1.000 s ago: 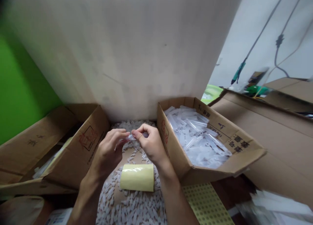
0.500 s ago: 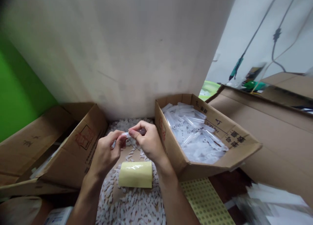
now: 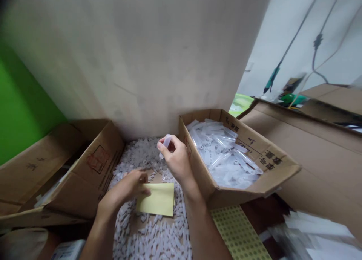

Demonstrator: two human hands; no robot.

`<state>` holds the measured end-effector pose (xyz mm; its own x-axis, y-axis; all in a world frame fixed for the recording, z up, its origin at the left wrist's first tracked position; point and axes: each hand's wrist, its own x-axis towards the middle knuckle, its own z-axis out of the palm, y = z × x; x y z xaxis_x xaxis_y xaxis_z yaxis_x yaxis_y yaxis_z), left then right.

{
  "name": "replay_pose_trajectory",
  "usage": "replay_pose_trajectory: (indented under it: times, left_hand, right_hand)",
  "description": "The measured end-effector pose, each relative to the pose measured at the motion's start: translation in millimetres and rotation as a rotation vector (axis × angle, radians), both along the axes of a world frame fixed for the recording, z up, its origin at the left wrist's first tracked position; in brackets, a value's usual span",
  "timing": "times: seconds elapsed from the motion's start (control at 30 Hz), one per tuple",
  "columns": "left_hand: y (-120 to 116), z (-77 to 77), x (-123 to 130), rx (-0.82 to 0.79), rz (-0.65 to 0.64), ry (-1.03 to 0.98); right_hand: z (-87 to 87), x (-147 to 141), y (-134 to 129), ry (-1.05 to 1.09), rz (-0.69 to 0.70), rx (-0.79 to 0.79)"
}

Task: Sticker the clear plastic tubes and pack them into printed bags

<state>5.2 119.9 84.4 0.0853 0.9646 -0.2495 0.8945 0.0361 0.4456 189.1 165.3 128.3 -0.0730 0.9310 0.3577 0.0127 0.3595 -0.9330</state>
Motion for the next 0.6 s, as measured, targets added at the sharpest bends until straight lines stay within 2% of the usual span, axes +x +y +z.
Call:
replay_pose_trajectory:
  times: [0.1,0.2,0.33,0.43,0.6]
  left_hand:
    - [2,14.8,-4,0.129,-0.013,-0.134]
    - [0,30.3,-8,0.351,0.033,-0.322]
    - [-7,43.2,-10,0.570,0.089,-0.422]
    - [-11,47.6,-9,0.617,0.093,-0.472]
    - [-12,49.1,-11,0.611,0.020,-0.481]
  right_hand:
    - [-0.2,4,-1,-0.130,0.057,0.017]
    - [3.5,8,-4,-0.309,0.109,0.115]
    - [7.1,9,-9,-0.444,0.194,0.227]
    - [4.8,6,-8,-0.513,0.210,0.333]
    - [0.8,2,-5,-0.642,0.146,0.518]
